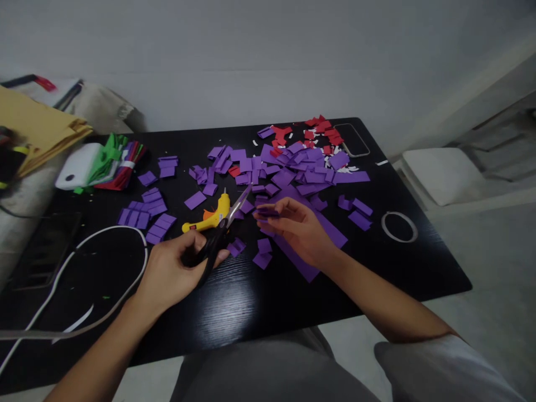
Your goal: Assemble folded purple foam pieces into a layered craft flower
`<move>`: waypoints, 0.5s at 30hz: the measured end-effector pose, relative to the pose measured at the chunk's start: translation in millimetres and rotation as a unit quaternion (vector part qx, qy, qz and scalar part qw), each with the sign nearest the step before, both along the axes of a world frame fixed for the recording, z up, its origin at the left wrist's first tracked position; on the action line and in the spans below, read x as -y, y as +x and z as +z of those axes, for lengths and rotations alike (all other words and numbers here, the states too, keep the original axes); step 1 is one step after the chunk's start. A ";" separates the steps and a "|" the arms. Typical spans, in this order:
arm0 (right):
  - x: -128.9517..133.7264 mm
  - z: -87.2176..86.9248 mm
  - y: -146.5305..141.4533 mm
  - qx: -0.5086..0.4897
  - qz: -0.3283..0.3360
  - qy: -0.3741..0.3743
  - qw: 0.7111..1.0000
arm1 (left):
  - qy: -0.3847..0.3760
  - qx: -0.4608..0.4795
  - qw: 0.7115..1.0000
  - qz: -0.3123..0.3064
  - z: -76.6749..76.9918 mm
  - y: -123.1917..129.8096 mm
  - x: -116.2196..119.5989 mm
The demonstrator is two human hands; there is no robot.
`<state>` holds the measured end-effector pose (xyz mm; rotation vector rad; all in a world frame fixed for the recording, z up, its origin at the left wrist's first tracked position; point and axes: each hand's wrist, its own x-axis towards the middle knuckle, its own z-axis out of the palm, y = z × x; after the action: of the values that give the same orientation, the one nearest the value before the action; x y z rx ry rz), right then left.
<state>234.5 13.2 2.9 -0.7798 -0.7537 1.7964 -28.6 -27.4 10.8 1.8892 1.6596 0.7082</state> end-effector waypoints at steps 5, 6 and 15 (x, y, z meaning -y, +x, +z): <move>-0.2 -0.1 0.1 0.007 0.033 0.007 0.999 | -0.029 0.003 0.999 -0.025 6.2 1.8 -1.7; -0.5 -1.3 0.6 0.018 0.034 0.012 0.999 | -0.025 0.001 0.999 -0.025 6.2 2.0 -2.1; -4.6 -6.5 6.2 0.076 -0.012 0.049 0.996 | -0.001 0.035 0.999 0.002 -1.2 0.3 -1.4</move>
<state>240.7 17.8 -3.6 -0.8646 -0.9216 1.6795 -28.2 -26.0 9.6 1.8388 1.6202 0.7640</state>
